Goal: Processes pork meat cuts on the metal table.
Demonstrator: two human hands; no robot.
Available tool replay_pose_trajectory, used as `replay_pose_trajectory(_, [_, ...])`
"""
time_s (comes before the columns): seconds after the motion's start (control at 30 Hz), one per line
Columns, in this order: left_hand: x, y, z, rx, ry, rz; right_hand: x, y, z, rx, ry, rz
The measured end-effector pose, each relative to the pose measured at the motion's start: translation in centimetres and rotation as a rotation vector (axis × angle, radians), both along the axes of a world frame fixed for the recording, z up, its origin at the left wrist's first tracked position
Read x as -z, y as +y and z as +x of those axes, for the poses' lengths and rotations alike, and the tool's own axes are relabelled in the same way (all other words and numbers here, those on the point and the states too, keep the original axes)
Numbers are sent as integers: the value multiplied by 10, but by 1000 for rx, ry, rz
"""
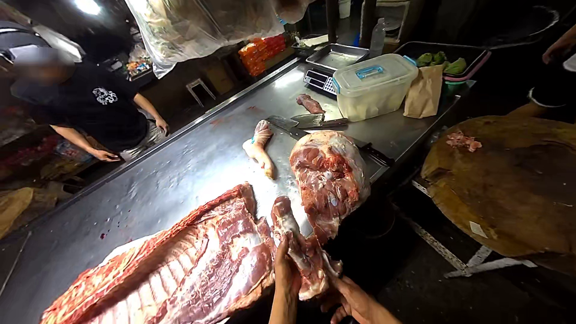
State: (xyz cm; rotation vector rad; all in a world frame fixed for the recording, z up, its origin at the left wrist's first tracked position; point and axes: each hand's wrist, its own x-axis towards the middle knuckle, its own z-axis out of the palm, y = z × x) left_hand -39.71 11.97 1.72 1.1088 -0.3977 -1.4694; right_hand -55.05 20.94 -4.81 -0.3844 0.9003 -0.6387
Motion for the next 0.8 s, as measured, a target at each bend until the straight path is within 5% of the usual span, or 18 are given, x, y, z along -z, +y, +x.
replay_pose_trajectory(0.13, [6,-6,21,-101,-18,20,-4,-35,-38,-379,411,-254])
replay_pose_trajectory(0.33, [21,-27,48,-176,-6,32,-60,-164,-54,-241,1004,-713])
replay_pose_trajectory(0.43, [28,-40,55,-215,17,44,-63,-234,-28,-407,1256,-912])
replay_pose_trajectory(0.53, [33,-53,61,-250,58,56,-51,-285,-10,-774,1476,-846])
replay_pose_trajectory(0.8, [46,-83,79,-316,117,94,-54,-313,-17,-1031,1512,-744])
